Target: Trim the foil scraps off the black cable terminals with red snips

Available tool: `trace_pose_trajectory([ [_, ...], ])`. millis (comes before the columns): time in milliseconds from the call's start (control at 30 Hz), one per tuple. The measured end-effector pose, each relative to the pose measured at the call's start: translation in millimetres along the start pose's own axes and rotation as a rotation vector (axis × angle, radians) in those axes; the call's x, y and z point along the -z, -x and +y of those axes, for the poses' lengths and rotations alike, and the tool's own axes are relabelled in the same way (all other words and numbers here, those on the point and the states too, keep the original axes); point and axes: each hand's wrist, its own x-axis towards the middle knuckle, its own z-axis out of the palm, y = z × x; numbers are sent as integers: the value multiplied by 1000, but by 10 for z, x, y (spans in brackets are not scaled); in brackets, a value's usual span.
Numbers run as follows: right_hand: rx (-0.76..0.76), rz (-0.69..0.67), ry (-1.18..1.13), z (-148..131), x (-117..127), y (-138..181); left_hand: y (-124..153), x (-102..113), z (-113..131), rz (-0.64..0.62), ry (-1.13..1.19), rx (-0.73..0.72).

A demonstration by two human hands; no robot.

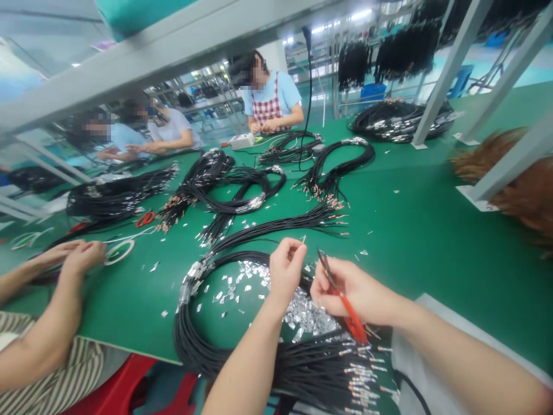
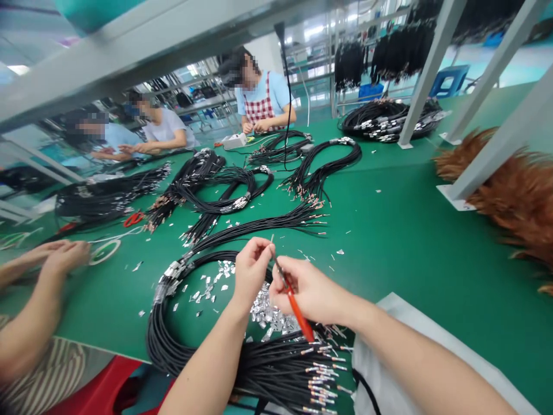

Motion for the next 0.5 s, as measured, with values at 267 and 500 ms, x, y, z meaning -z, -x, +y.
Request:
trace_pose_trajectory([
  [267,167,415,145,331,59,-251,120,12,218,-115,461,190],
  [500,172,391,-11,425,-24,-349,121,29,226,-72,460,60],
])
